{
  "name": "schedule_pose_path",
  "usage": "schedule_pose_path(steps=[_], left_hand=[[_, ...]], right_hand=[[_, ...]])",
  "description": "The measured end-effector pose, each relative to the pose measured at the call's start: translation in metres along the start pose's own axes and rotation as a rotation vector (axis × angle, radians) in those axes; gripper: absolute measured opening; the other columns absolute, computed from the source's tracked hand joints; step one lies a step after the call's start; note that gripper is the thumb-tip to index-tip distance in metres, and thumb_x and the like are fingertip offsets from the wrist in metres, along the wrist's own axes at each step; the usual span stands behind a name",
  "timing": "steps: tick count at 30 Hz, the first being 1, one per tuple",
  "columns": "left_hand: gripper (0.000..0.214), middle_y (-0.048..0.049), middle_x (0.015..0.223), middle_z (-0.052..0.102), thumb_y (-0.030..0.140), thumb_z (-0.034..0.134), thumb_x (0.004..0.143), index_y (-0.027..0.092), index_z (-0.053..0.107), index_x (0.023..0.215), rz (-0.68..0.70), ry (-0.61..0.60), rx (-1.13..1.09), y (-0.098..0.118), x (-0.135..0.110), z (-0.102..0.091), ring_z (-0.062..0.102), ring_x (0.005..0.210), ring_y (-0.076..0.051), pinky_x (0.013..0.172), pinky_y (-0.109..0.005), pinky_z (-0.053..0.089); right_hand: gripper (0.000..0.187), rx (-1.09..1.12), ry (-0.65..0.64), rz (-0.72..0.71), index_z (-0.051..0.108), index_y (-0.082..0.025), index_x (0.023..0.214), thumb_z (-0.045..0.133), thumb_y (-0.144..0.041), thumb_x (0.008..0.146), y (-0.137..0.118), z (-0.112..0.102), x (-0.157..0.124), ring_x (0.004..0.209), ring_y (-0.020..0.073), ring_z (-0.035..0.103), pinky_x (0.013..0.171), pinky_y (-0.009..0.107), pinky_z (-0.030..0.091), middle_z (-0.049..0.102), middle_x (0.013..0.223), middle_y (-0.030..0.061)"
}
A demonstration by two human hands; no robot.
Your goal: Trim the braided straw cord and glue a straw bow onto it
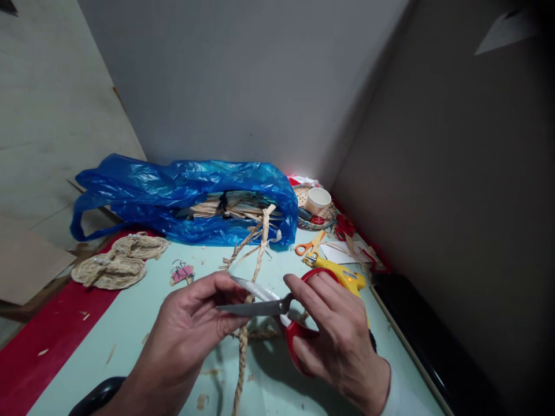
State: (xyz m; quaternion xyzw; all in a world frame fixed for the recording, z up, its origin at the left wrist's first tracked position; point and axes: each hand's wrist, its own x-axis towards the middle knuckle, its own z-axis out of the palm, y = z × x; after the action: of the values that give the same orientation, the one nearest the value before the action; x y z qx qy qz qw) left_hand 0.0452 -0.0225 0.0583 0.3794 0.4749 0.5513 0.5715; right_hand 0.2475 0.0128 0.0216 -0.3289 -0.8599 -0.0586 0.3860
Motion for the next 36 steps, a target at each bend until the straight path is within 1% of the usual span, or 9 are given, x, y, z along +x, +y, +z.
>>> schedule_pose_path(steps=[5,10,13,18,22,27,29,33,36], left_hand=[[0.012,-0.0034,0.077,0.075,0.026,0.088,0.064,0.021,0.079,0.070,-0.023,-0.052,0.047,0.002,0.001,0.003,0.069,0.076,-0.020,0.069,-0.024,0.055],[0.008,-0.0033,0.075,0.074,0.023,0.086,0.063,0.023,0.080,0.069,0.047,0.065,0.087,0.002,-0.004,0.008,0.069,0.076,-0.021,0.069,-0.025,0.054],[0.006,-0.0021,0.074,0.072,0.025,0.085,0.065,0.024,0.081,0.070,0.094,0.041,0.138,0.002,-0.004,0.005,0.067,0.076,-0.020,0.071,-0.024,0.054],[0.008,-0.0020,0.078,0.068,0.029,0.083,0.072,0.024,0.080,0.077,0.067,-0.008,0.182,-0.001,-0.002,0.000,0.062,0.078,-0.020,0.068,-0.024,0.051],[0.015,-0.0026,0.083,0.067,0.030,0.082,0.074,0.022,0.076,0.085,-0.015,-0.013,0.029,-0.002,-0.003,0.003,0.060,0.082,-0.020,0.074,-0.026,0.050],[0.018,-0.0020,0.080,0.063,0.030,0.081,0.073,0.022,0.075,0.089,-0.159,-0.072,-0.130,0.004,-0.004,0.006,0.054,0.071,-0.015,0.063,-0.023,0.045],[0.021,-0.0028,0.077,0.062,0.034,0.082,0.072,0.021,0.077,0.088,-0.177,-0.095,-0.181,0.007,-0.004,0.006,0.053,0.071,-0.015,0.061,-0.022,0.043],[0.026,-0.0003,0.065,0.060,0.041,0.085,0.069,0.020,0.080,0.084,-0.165,-0.064,-0.229,0.009,-0.003,0.007,0.044,0.061,-0.012,0.056,-0.020,0.039],[0.017,0.0004,0.067,0.065,0.033,0.088,0.067,0.022,0.080,0.078,-0.150,-0.018,-0.211,0.007,-0.002,0.005,0.050,0.063,-0.012,0.066,-0.021,0.044]], right_hand=[[0.034,0.016,0.021,-0.023,0.059,-0.012,0.116,0.049,-0.019,0.084,-0.001,-0.001,0.001,0.068,0.0215,0.052,0.061,0.033,0.040,0.060,0.077,0.0062],[0.028,0.029,0.032,-0.035,0.060,-0.011,0.113,0.045,-0.023,0.091,-0.002,-0.003,0.001,0.065,0.0202,0.052,0.060,0.033,0.039,0.059,0.074,0.0053],[0.027,0.009,0.052,-0.044,0.060,-0.012,0.110,0.043,-0.026,0.095,-0.003,-0.004,0.001,0.063,0.0192,0.053,0.059,0.032,0.039,0.060,0.073,0.0050],[0.020,-0.016,0.069,-0.028,0.061,-0.014,0.103,0.044,-0.020,0.093,-0.006,-0.002,0.002,0.059,0.0170,0.052,0.054,0.029,0.037,0.058,0.068,0.0024],[0.018,0.113,-0.002,0.086,0.061,-0.016,0.098,0.045,-0.018,0.089,-0.007,0.001,0.001,0.055,0.0145,0.049,0.051,0.026,0.036,0.056,0.066,0.0000],[0.003,0.245,0.088,0.285,0.060,-0.019,0.089,0.057,-0.018,0.089,-0.004,0.003,0.005,0.051,0.0106,0.048,0.049,0.021,0.038,0.056,0.063,-0.0034],[0.004,0.290,0.079,0.364,0.060,-0.020,0.087,0.060,-0.023,0.089,-0.002,0.002,0.008,0.050,0.0103,0.048,0.049,0.021,0.039,0.055,0.062,-0.0040],[0.012,0.414,-0.087,0.513,0.061,-0.019,0.082,0.061,-0.030,0.087,-0.002,-0.003,0.016,0.048,0.0102,0.041,0.046,0.021,0.035,0.048,0.056,-0.0057],[0.018,0.622,-0.239,0.581,0.060,-0.019,0.079,0.060,-0.036,0.087,-0.004,-0.009,0.022,0.050,0.0104,0.040,0.046,0.021,0.034,0.046,0.056,-0.0050]])
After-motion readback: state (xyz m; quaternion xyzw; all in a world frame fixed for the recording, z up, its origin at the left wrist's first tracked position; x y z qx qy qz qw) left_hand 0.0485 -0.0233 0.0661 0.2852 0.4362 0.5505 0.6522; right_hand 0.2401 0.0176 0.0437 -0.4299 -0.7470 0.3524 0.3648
